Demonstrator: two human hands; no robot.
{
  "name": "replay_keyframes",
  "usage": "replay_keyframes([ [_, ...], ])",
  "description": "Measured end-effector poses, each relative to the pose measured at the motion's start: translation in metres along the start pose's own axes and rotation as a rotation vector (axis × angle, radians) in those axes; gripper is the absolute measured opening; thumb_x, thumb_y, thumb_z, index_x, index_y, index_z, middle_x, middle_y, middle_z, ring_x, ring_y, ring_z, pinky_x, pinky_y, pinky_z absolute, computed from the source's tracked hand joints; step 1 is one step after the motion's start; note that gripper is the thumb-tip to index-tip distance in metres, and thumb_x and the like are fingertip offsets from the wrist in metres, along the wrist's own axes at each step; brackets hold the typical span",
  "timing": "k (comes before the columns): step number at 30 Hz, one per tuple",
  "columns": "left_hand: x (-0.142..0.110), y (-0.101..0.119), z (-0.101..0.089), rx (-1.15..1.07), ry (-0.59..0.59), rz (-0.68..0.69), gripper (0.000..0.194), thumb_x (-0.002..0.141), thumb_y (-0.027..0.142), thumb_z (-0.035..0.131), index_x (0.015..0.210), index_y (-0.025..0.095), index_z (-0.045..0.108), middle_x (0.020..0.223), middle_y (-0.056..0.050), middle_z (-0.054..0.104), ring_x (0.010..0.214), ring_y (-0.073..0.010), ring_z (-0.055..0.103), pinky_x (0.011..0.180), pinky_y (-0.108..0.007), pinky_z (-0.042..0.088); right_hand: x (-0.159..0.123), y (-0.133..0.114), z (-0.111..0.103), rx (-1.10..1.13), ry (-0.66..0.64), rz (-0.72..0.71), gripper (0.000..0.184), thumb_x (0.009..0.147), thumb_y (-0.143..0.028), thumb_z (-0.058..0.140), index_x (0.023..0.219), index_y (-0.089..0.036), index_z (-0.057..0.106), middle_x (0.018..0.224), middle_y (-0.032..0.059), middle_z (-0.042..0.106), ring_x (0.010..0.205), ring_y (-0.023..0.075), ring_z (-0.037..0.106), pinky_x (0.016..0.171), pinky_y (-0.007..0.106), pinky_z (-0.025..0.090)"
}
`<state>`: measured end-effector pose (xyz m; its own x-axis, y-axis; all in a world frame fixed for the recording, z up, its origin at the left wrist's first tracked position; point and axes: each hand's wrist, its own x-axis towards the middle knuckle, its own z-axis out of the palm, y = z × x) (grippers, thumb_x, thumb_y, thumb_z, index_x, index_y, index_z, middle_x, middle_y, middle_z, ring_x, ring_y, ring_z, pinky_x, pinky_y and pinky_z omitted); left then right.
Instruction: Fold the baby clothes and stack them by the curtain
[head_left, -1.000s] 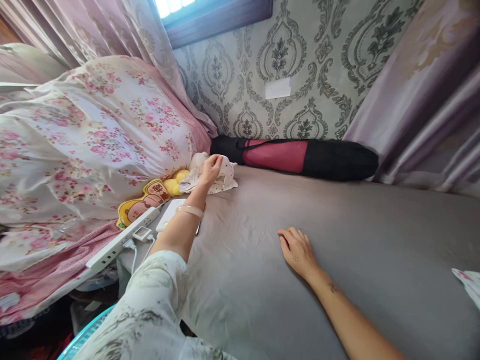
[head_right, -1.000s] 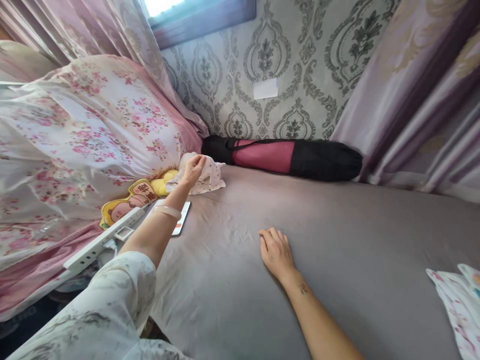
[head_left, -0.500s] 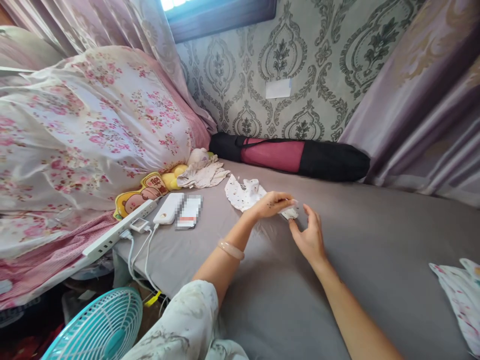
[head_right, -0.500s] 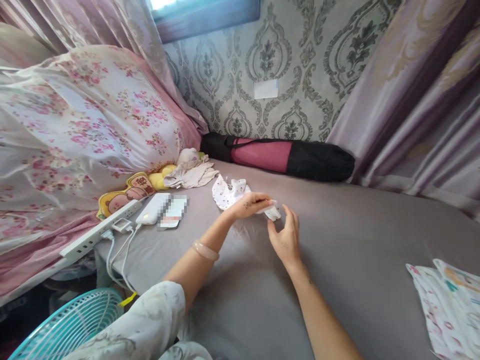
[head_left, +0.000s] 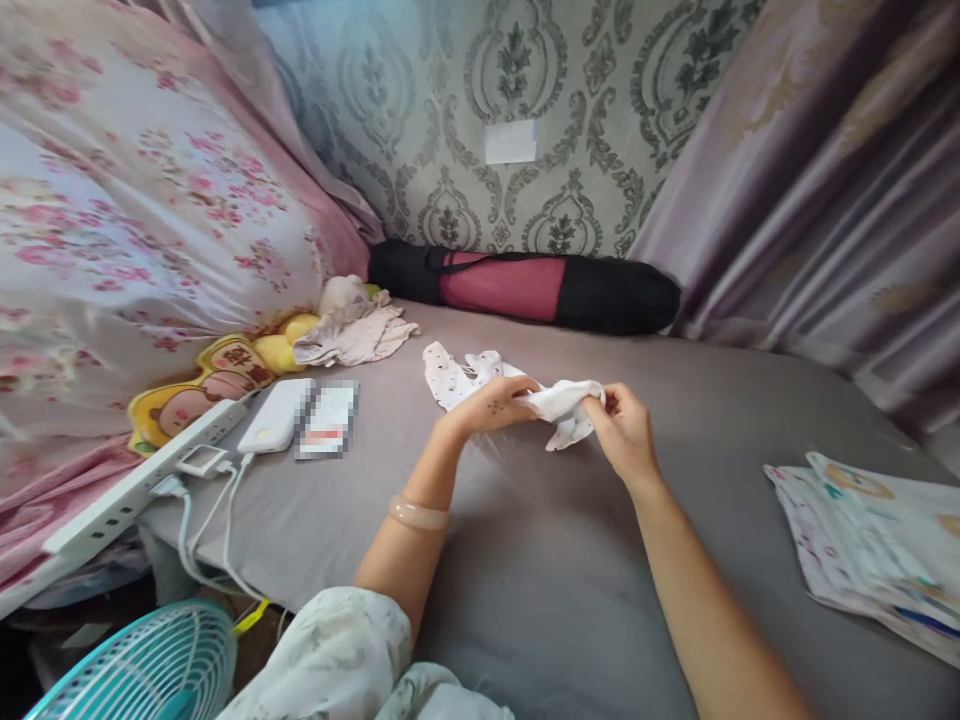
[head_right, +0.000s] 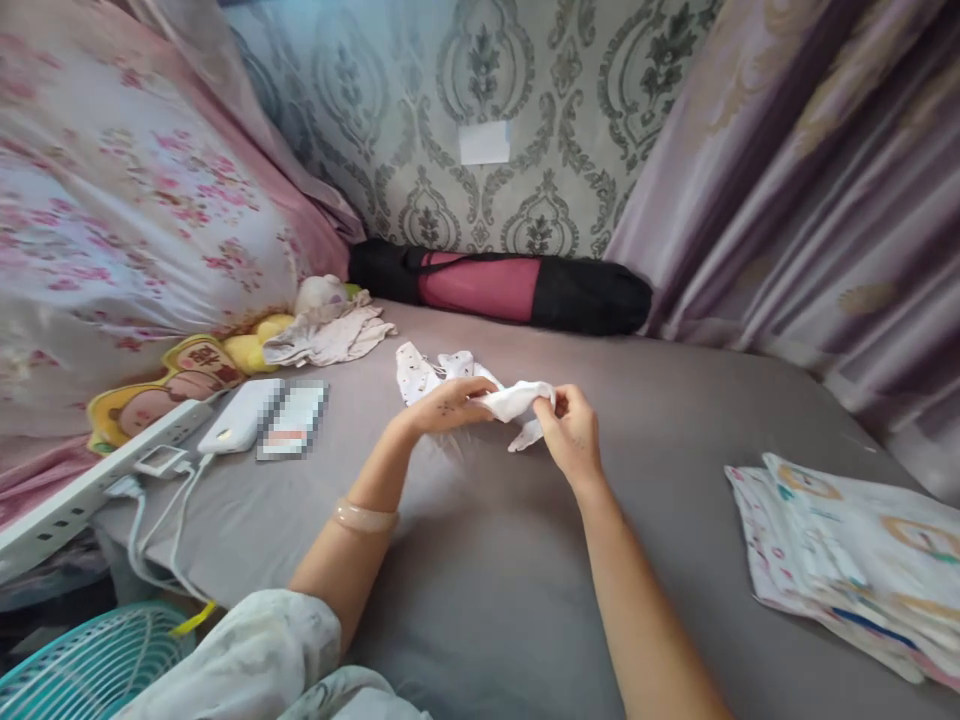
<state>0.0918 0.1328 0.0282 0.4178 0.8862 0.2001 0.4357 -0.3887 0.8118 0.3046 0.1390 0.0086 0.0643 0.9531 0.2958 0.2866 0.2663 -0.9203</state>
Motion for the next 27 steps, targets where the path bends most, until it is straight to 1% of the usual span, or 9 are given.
replay_keyframes([
  [4,-0.003,0.011,-0.007,-0.169,0.026,0.028,0.026,0.087,0.035,0.055,0.096,0.014,0.066,0.081,-0.002,0.061,0.073,-0.0132,0.054,0.063,-0.023,0.041,0.002,-0.022,-0.026,0.157,-0.094,0.111,0.036,0.07,-0.051,0.074,0.086,-0.021,0.061,0.069,-0.0016,0.064,0.06,0.0151,0.058,0.054,0.025,0.044],
  [8,-0.006,0.025,-0.009,-0.27,0.089,0.052,0.026,0.085,0.035,0.057,0.099,0.015,0.066,0.085,-0.002,0.062,0.072,-0.012,0.054,0.062,-0.022,0.041,-0.001,-0.042,-0.057,0.181,-0.348,0.218,0.049,0.069,-0.057,0.075,0.101,-0.021,0.066,0.081,0.0022,0.07,0.065,0.0165,0.061,0.057,0.027,0.048],
  [11,-0.003,0.018,-0.003,-0.338,0.081,0.058,0.028,0.082,0.035,0.062,0.1,0.015,0.067,0.091,-0.005,0.065,0.075,-0.0134,0.057,0.064,-0.023,0.043,0.001,-0.038,-0.074,0.005,-0.576,0.236,0.046,0.072,-0.063,0.069,0.085,-0.019,0.071,0.073,0.0027,0.068,0.061,0.0161,0.059,0.053,0.025,0.044],
  [14,0.005,-0.002,0.012,-0.38,0.034,0.002,0.027,0.081,0.038,0.062,0.093,0.014,0.069,0.089,-0.006,0.067,0.079,-0.016,0.059,0.067,-0.025,0.045,0.007,-0.014,-0.083,-0.22,-0.764,0.205,0.047,0.073,-0.065,0.065,0.062,-0.019,0.065,0.057,-0.0007,0.06,0.051,0.0124,0.051,0.044,0.023,0.035],
  [16,0.01,-0.014,0.025,-0.375,-0.03,-0.038,0.026,0.082,0.038,0.062,0.09,0.014,0.07,0.088,-0.006,0.068,0.081,-0.0165,0.06,0.069,-0.025,0.046,0.01,0.002,-0.083,-0.37,-0.832,0.203,0.047,0.073,-0.062,0.066,0.052,-0.019,0.059,0.047,-0.003,0.053,0.043,0.0099,0.044,0.04,0.022,0.028],
  [18,0.013,-0.022,0.034,-0.358,-0.08,-0.061,0.027,0.082,0.038,0.062,0.09,0.014,0.071,0.087,-0.005,0.068,0.081,-0.016,0.06,0.07,-0.025,0.047,0.012,0.011,-0.079,-0.46,-0.848,0.174,0.042,0.073,-0.055,0.067,0.052,-0.02,0.059,0.046,-0.0037,0.052,0.042,0.0097,0.043,0.039,0.022,0.029],
  [21,0.014,-0.023,0.039,-0.344,-0.102,-0.067,0.03,0.084,0.039,0.061,0.093,0.014,0.072,0.086,-0.005,0.067,0.08,-0.0152,0.059,0.068,-0.024,0.046,0.011,0.009,-0.064,-0.364,-0.725,0.047,0.025,0.078,-0.046,0.065,0.075,-0.022,0.071,0.072,0.0003,0.07,0.066,0.0162,0.062,0.057,0.025,0.047],
  [24,0.013,-0.019,0.037,-0.323,-0.092,-0.062,0.032,0.084,0.042,0.061,0.093,0.013,0.072,0.082,-0.004,0.065,0.075,-0.0137,0.057,0.064,-0.023,0.044,0.007,0.002,-0.043,-0.136,-0.588,-0.007,0.03,0.082,-0.043,0.062,0.102,-0.024,0.071,0.105,0.005,0.072,0.097,0.021,0.066,0.083,0.033,0.051],
  [27,0.014,-0.016,0.035,-0.252,-0.067,-0.082,0.034,0.083,0.045,0.061,0.085,0.013,0.07,0.07,-0.001,0.06,0.064,-0.0106,0.052,0.056,-0.022,0.039,0.004,0.002,-0.026,-0.001,-0.605,0.038,0.033,0.081,-0.045,0.064,0.103,-0.021,0.069,0.102,0.0062,0.072,0.093,0.0202,0.066,0.082,0.033,0.052],
])
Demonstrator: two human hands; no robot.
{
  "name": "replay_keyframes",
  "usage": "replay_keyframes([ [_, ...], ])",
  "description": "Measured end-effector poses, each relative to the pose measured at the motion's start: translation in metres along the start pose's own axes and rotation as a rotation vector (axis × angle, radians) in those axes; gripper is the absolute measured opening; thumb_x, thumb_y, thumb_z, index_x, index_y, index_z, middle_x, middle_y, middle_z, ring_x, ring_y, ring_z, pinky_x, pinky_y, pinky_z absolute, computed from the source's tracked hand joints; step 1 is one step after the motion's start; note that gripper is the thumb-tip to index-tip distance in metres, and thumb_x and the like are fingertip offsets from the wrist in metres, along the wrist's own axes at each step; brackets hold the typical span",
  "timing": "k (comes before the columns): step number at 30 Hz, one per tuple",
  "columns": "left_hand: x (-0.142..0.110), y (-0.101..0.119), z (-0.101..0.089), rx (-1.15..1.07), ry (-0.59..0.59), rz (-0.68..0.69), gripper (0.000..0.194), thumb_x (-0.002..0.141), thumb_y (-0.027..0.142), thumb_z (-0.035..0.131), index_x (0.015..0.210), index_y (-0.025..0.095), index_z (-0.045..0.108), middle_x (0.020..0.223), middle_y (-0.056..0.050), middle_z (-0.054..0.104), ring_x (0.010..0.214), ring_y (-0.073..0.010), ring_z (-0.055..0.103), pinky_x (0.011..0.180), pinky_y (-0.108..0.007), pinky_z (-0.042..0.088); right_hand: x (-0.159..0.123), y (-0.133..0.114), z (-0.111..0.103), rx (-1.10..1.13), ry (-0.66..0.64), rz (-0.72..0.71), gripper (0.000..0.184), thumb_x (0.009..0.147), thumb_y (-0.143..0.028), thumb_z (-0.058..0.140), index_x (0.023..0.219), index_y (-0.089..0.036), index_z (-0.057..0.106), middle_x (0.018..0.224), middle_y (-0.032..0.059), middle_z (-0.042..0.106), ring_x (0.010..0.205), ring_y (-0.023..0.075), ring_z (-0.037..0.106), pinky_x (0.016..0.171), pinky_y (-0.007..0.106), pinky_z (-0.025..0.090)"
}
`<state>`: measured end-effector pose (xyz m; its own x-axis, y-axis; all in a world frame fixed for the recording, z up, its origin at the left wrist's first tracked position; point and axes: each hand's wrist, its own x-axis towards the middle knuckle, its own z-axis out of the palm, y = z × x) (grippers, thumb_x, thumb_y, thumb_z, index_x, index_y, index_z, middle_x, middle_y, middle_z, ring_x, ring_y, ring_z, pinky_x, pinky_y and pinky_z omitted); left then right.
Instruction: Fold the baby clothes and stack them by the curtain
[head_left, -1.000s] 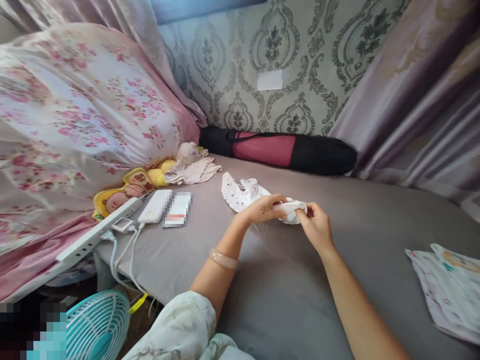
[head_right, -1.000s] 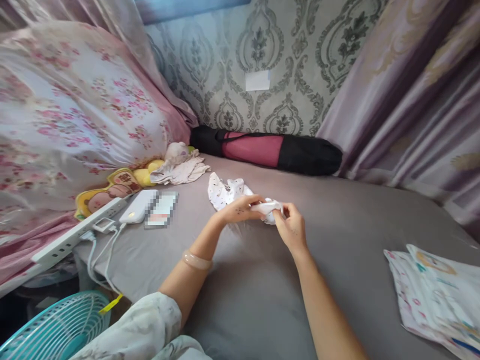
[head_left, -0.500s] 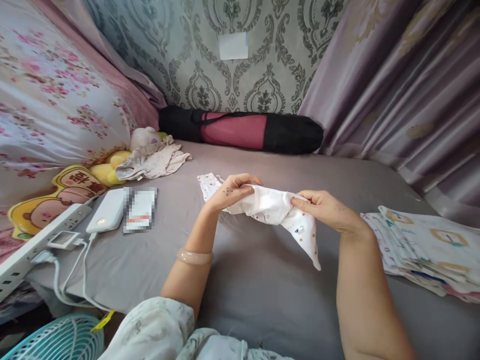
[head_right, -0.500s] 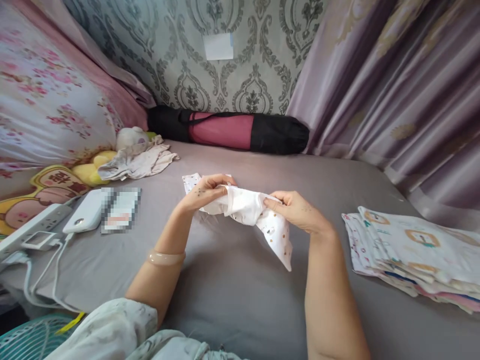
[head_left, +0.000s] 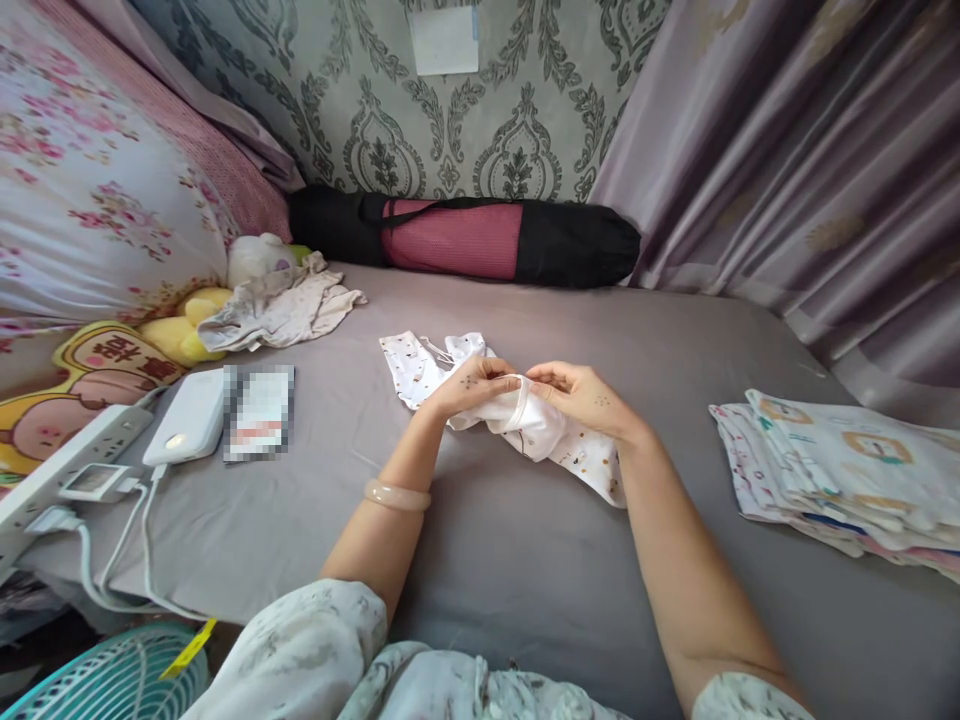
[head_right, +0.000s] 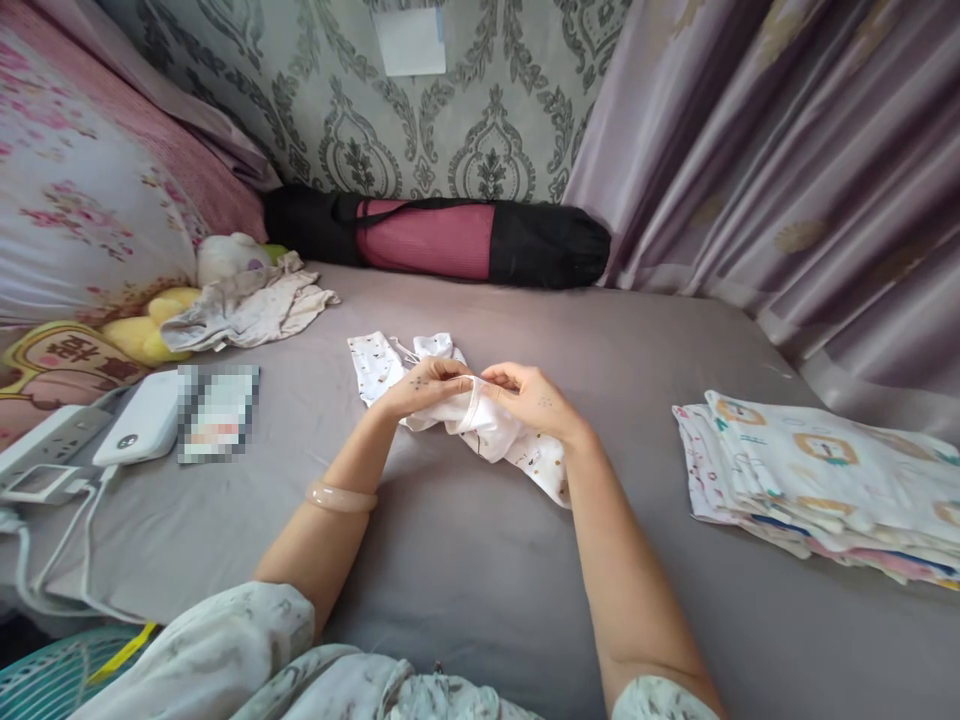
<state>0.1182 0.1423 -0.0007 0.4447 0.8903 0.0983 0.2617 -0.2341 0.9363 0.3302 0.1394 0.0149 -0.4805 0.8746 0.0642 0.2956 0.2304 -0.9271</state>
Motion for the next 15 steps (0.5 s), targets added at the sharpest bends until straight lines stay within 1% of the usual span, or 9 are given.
replay_keyframes([
  [2,0.0,0.002,-0.001,0.03,0.015,-0.019,0.035,0.083,0.046,0.06,0.081,0.012,0.069,0.066,0.0,0.057,0.06,-0.0094,0.048,0.053,-0.021,0.036,0.002,0.004,0.005,0.014,0.009,0.024,0.032,0.079,-0.046,0.066,0.099,-0.02,0.069,0.094,0.0049,0.072,0.085,0.0188,0.066,0.074,0.03,0.052],
  [5,-0.002,0.003,-0.007,-0.001,0.033,-0.026,0.032,0.082,0.044,0.063,0.083,0.013,0.068,0.072,-0.002,0.061,0.065,-0.0113,0.053,0.057,-0.022,0.04,0.004,0.011,0.004,-0.029,0.074,0.046,0.03,0.078,-0.048,0.067,0.088,-0.019,0.069,0.084,0.003,0.071,0.076,0.0173,0.064,0.066,0.027,0.049],
  [8,-0.008,0.002,-0.02,-0.025,0.109,-0.027,0.031,0.08,0.043,0.065,0.088,0.014,0.069,0.081,-0.004,0.066,0.074,-0.0137,0.058,0.063,-0.023,0.044,0.003,0.015,-0.004,-0.039,0.177,0.057,0.032,0.076,-0.05,0.067,0.082,-0.019,0.068,0.079,0.0027,0.069,0.071,0.0164,0.062,0.064,0.027,0.047],
  [11,-0.018,0.0,-0.039,0.018,0.19,-0.068,0.03,0.081,0.043,0.063,0.087,0.014,0.069,0.079,-0.004,0.066,0.073,-0.014,0.058,0.063,-0.024,0.044,0.002,0.017,-0.011,-0.038,0.241,0.08,0.034,0.074,-0.052,0.069,0.079,-0.018,0.069,0.077,0.0028,0.069,0.07,0.0163,0.06,0.064,0.028,0.047],
  [12,-0.022,0.0,-0.045,0.044,0.191,-0.081,0.03,0.081,0.043,0.064,0.085,0.015,0.07,0.078,-0.004,0.066,0.073,-0.0141,0.058,0.063,-0.024,0.044,0.002,0.018,-0.013,-0.041,0.243,0.085,0.035,0.073,-0.053,0.069,0.079,-0.018,0.069,0.077,0.0029,0.069,0.07,0.0165,0.06,0.065,0.028,0.047],
  [15,-0.032,-0.001,-0.061,0.134,0.13,-0.096,0.026,0.079,0.042,0.066,0.084,0.016,0.072,0.08,-0.004,0.068,0.074,-0.015,0.059,0.064,-0.024,0.043,0.001,0.021,-0.015,-0.049,0.236,0.09,0.036,0.074,-0.053,0.069,0.082,-0.018,0.071,0.08,0.0033,0.07,0.072,0.017,0.061,0.066,0.028,0.046],
])
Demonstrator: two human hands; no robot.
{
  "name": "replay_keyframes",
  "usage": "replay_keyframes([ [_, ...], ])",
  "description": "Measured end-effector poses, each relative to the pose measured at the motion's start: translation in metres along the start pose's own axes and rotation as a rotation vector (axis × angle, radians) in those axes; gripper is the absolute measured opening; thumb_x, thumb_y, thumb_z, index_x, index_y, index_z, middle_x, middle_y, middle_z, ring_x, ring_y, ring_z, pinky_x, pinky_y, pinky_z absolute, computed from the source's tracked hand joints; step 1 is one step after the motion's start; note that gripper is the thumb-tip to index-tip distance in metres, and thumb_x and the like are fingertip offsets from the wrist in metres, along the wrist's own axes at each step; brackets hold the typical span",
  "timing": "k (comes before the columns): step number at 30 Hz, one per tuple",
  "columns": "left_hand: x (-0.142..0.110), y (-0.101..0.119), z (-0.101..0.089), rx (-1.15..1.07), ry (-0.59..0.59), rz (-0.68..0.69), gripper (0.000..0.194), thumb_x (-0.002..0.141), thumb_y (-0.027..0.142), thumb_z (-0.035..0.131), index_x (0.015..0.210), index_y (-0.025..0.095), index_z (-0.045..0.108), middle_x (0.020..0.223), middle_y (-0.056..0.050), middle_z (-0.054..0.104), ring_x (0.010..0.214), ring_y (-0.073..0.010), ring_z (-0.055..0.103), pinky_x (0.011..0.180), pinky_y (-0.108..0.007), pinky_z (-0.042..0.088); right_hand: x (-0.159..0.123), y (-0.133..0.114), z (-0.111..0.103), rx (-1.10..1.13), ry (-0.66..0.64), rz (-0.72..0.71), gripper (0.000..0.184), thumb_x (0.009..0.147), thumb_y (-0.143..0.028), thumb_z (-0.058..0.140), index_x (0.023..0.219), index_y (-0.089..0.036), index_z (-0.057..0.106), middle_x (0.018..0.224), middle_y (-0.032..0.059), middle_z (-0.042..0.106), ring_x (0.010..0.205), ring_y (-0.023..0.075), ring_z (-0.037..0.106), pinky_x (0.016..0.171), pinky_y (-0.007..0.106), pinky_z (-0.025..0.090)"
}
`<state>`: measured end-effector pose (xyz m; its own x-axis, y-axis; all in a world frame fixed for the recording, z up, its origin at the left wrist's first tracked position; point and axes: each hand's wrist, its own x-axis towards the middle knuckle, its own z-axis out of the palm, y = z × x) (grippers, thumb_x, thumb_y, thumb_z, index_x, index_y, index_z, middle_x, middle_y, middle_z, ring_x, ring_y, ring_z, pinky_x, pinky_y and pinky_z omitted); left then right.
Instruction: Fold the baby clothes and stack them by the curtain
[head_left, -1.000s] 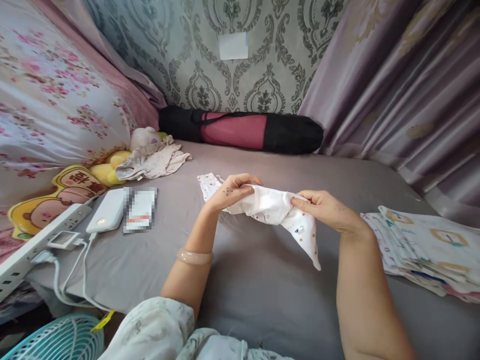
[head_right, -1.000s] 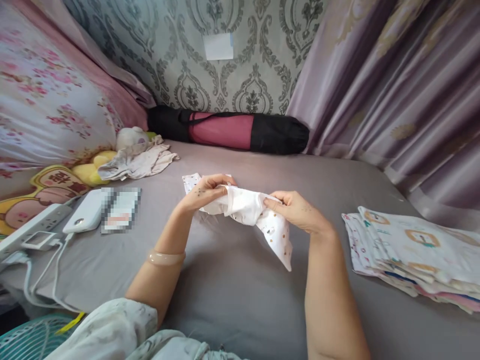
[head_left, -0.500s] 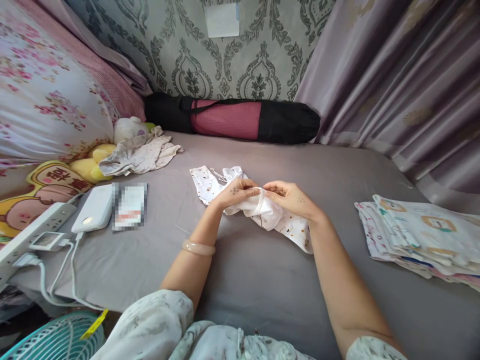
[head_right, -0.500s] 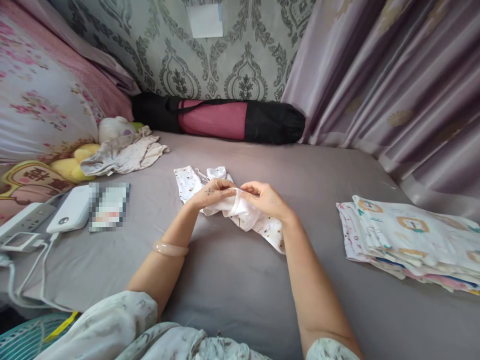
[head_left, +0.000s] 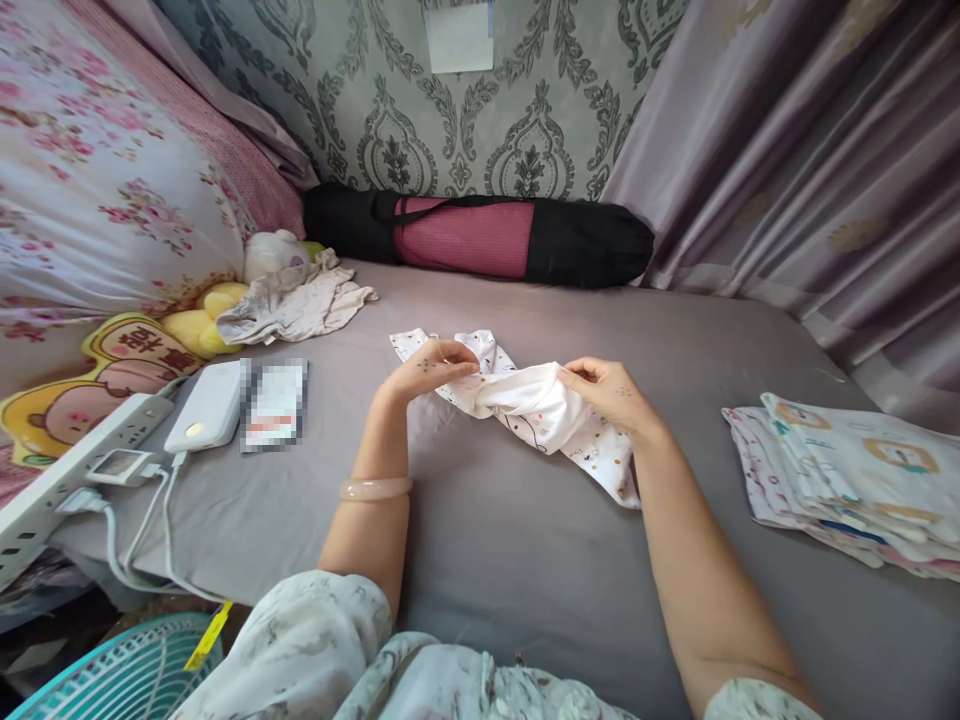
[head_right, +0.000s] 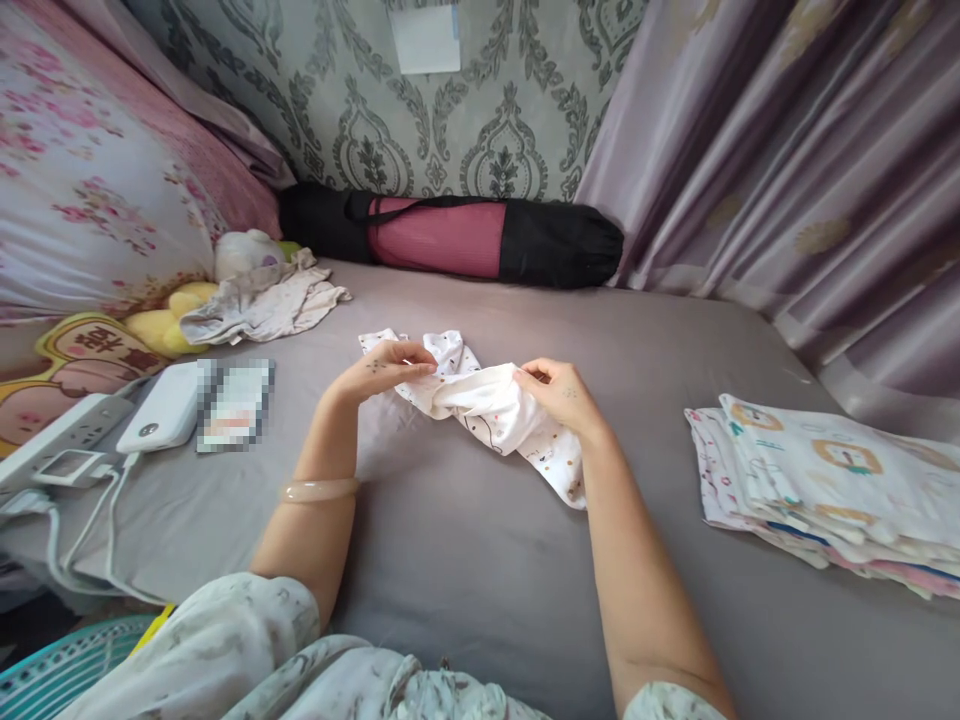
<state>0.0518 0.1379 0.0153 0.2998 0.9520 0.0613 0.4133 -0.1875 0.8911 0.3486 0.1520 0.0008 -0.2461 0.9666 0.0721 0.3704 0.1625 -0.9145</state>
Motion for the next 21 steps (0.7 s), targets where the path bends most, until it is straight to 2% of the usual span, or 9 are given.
replay_keyframes([
  [5,-0.006,-0.007,-0.013,0.109,-0.102,0.002,0.023,0.073,0.035,0.071,0.088,0.02,0.075,0.088,-0.004,0.07,0.079,-0.0158,0.06,0.066,-0.024,0.044,0.0,0.001,0.001,0.015,0.009,0.036,0.036,0.072,-0.052,0.071,0.082,-0.018,0.072,0.081,0.0034,0.071,0.073,0.0172,0.061,0.068,0.028,0.046],
  [13,-0.003,-0.023,-0.008,0.04,-0.17,-0.042,0.023,0.068,0.033,0.074,0.088,0.021,0.075,0.081,-0.002,0.069,0.074,-0.0152,0.058,0.065,-0.025,0.043,-0.002,-0.005,0.0,0.014,0.015,0.039,0.041,0.07,-0.056,0.071,0.082,-0.018,0.072,0.08,0.0039,0.071,0.072,0.0176,0.061,0.066,0.029,0.047],
  [17,-0.001,-0.028,-0.007,0.015,-0.138,-0.023,0.022,0.068,0.035,0.074,0.084,0.019,0.075,0.078,-0.002,0.068,0.075,-0.0158,0.058,0.066,-0.025,0.043,-0.002,-0.007,0.0,0.024,0.026,0.031,0.04,0.068,-0.057,0.072,0.079,-0.018,0.072,0.077,0.0033,0.07,0.069,0.0167,0.06,0.064,0.028,0.047],
  [21,-0.001,-0.024,-0.009,0.032,-0.032,0.057,0.023,0.069,0.037,0.074,0.083,0.019,0.076,0.085,-0.004,0.066,0.08,-0.0163,0.058,0.07,-0.025,0.044,-0.001,-0.006,0.0,0.04,0.03,0.003,0.039,0.068,-0.056,0.073,0.079,-0.018,0.072,0.079,0.0034,0.071,0.071,0.0167,0.061,0.065,0.028,0.047],
])
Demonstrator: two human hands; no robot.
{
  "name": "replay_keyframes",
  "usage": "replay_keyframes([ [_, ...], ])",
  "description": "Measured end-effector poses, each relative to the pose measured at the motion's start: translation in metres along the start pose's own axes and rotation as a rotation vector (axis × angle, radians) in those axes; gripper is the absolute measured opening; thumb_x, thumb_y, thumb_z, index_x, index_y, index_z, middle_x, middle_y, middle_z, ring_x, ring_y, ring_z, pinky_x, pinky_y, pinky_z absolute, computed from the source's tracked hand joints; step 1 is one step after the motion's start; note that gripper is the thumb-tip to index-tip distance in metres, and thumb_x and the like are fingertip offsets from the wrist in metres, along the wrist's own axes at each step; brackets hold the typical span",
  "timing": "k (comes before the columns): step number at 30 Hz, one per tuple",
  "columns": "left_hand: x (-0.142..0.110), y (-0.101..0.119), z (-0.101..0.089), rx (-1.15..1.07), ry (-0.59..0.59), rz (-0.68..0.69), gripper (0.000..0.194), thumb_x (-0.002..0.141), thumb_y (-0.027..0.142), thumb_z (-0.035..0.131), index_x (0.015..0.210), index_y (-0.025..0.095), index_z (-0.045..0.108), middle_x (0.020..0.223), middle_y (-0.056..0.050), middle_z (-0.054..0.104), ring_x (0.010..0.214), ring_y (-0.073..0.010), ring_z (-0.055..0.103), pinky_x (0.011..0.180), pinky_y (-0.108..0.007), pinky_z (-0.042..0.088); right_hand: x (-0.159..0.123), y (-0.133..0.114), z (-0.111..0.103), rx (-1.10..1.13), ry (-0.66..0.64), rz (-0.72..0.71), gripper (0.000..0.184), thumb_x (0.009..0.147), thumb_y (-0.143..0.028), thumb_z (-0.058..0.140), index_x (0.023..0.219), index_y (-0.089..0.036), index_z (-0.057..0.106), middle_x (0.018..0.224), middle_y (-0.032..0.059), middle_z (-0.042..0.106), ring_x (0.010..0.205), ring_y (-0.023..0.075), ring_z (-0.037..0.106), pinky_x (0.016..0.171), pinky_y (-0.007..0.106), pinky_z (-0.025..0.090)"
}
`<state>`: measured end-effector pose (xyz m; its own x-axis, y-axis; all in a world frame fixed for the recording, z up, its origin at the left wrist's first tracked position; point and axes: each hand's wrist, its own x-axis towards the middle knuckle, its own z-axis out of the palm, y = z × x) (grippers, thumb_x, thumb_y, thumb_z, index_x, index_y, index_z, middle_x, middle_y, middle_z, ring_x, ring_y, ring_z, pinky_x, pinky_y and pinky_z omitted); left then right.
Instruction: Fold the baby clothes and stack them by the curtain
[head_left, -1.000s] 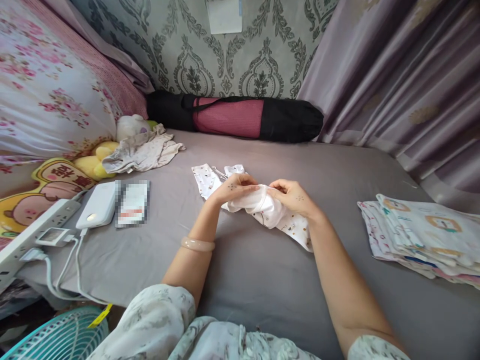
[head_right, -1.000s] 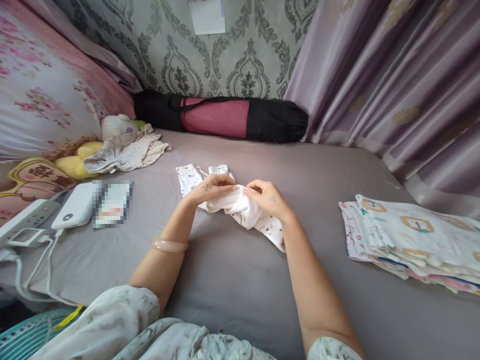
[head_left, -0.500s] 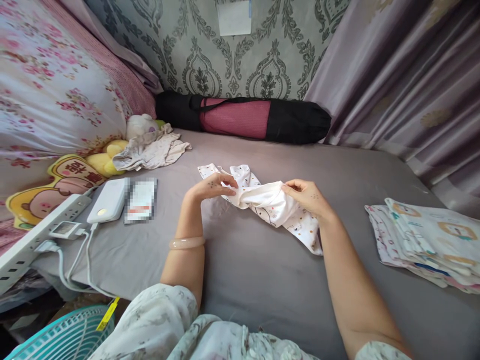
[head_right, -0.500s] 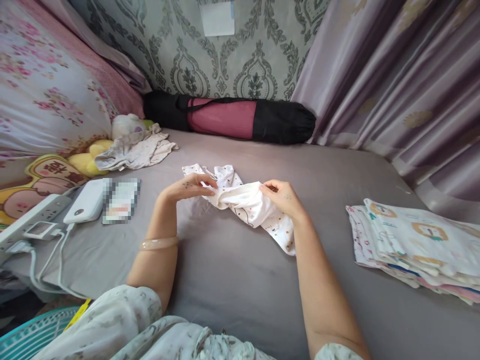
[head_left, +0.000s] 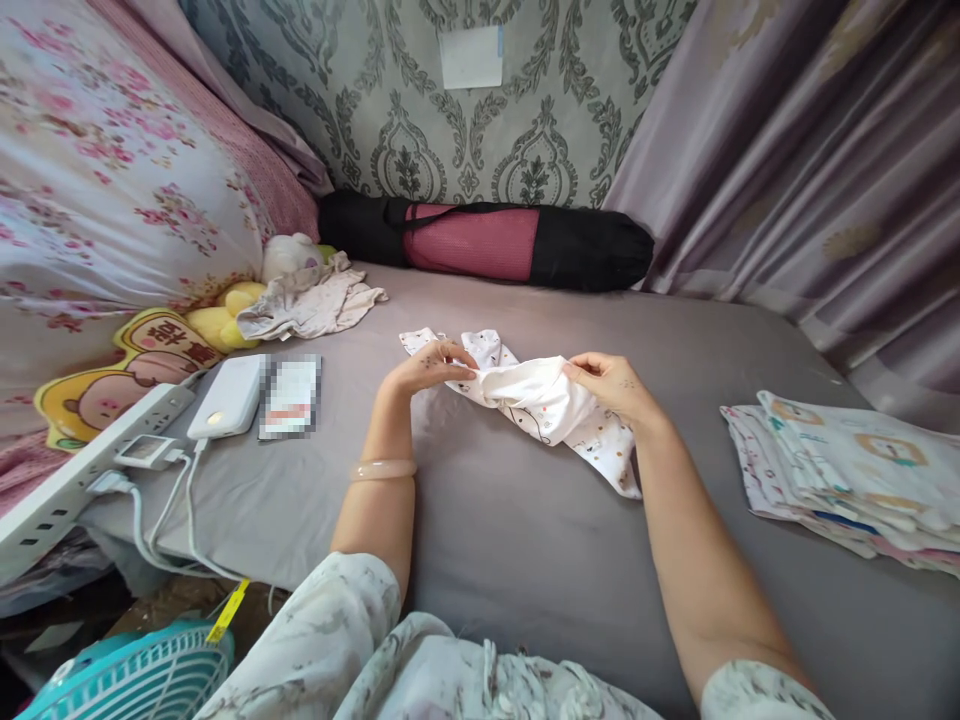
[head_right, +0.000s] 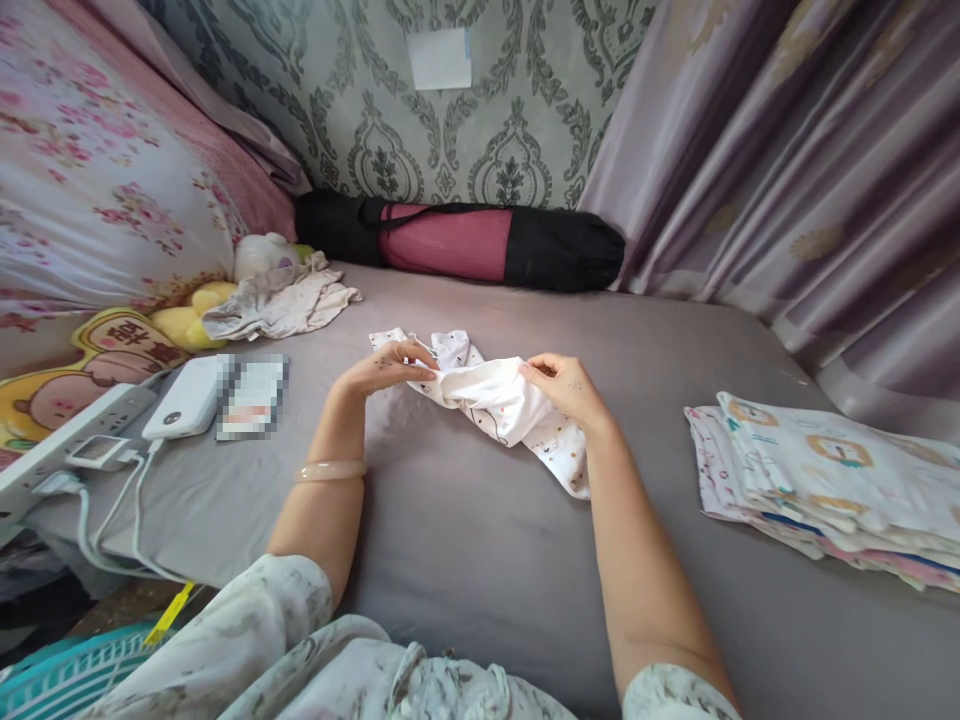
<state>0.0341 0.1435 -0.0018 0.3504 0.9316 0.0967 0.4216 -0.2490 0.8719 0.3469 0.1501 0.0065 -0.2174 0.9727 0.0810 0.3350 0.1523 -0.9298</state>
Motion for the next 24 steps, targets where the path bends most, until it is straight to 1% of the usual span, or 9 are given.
replay_keyframes([
  [3,0.001,0.01,-0.003,-0.016,0.155,0.057,0.025,0.07,0.04,0.074,0.083,0.019,0.076,0.091,-0.005,0.065,0.086,-0.0168,0.059,0.073,-0.026,0.044,-0.001,-0.003,-0.003,0.013,-0.009,-0.008,0.041,0.068,-0.055,0.073,0.082,-0.018,0.072,0.08,0.004,0.072,0.072,0.0171,0.062,0.066,0.029,0.048],
  [5,0.001,0.018,-0.006,-0.05,0.239,0.084,0.027,0.071,0.042,0.073,0.083,0.018,0.075,0.09,-0.005,0.065,0.085,-0.0164,0.058,0.072,-0.025,0.044,-0.003,-0.008,-0.005,0.021,-0.03,-0.009,0.041,0.067,-0.055,0.073,0.085,-0.017,0.073,0.081,0.0045,0.073,0.073,0.0177,0.063,0.068,0.03,0.049],
  [7,0.002,0.028,-0.009,-0.117,0.269,0.096,0.03,0.073,0.044,0.072,0.086,0.017,0.073,0.085,-0.004,0.065,0.079,-0.015,0.058,0.069,-0.025,0.043,-0.005,-0.016,-0.008,0.027,-0.049,-0.02,0.041,0.067,-0.055,0.074,0.086,-0.018,0.072,0.083,0.0047,0.073,0.075,0.0181,0.064,0.071,0.031,0.05],
  [9,0.002,0.039,-0.013,-0.175,0.269,0.116,0.032,0.075,0.045,0.071,0.087,0.016,0.071,0.08,-0.003,0.065,0.073,-0.0133,0.056,0.066,-0.025,0.042,-0.007,-0.023,-0.011,0.038,-0.054,-0.035,0.04,0.066,-0.054,0.075,0.085,-0.018,0.072,0.083,0.0047,0.073,0.076,0.018,0.064,0.072,0.031,0.05],
  [12,0.003,0.055,-0.016,-0.166,0.29,0.185,0.029,0.077,0.043,0.068,0.087,0.015,0.067,0.075,0.0,0.061,0.067,-0.0109,0.053,0.061,-0.023,0.04,-0.01,-0.033,-0.014,0.04,-0.014,-0.079,0.038,0.066,-0.052,0.075,0.081,-0.017,0.07,0.078,0.0042,0.072,0.073,0.0172,0.063,0.069,0.029,0.049],
  [16,-0.001,0.084,-0.022,-0.069,0.347,0.282,0.024,0.081,0.04,0.063,0.088,0.017,0.063,0.067,0.003,0.053,0.058,-0.0085,0.045,0.051,-0.021,0.032,-0.013,-0.051,-0.023,-0.053,0.094,-0.237,0.038,0.075,-0.055,0.066,0.083,-0.018,0.068,0.074,0.0013,0.067,0.065,0.014,0.057,0.059,0.026,0.044],
  [19,-0.012,0.117,-0.036,0.125,0.323,0.339,0.023,0.082,0.038,0.061,0.086,0.016,0.064,0.067,0.002,0.054,0.058,-0.0086,0.044,0.051,-0.021,0.032,-0.018,-0.076,-0.036,-0.151,0.146,-0.361,0.04,0.08,-0.057,0.061,0.086,-0.018,0.068,0.072,-0.0001,0.063,0.062,0.0126,0.052,0.055,0.025,0.04],
  [22,-0.025,0.149,-0.054,0.305,0.317,0.359,0.023,0.082,0.038,0.062,0.082,0.015,0.067,0.067,0.0,0.058,0.06,-0.0097,0.047,0.053,-0.021,0.036,-0.023,-0.107,-0.051,-0.22,0.129,-0.412,0.04,0.079,-0.058,0.064,0.086,-0.018,0.069,0.069,-0.0001,0.062,0.06,0.0125,0.051,0.053,0.025,0.037],
  [24,-0.03,0.161,-0.064,0.356,0.331,0.35,0.022,0.081,0.037,0.063,0.08,0.016,0.068,0.065,0.0,0.058,0.058,-0.0093,0.047,0.052,-0.021,0.036,-0.025,-0.126,-0.06,-0.236,0.09,-0.417,0.04,0.078,-0.059,0.065,0.087,-0.019,0.07,0.071,0.0011,0.064,0.062,0.0137,0.053,0.054,0.026,0.039],
])
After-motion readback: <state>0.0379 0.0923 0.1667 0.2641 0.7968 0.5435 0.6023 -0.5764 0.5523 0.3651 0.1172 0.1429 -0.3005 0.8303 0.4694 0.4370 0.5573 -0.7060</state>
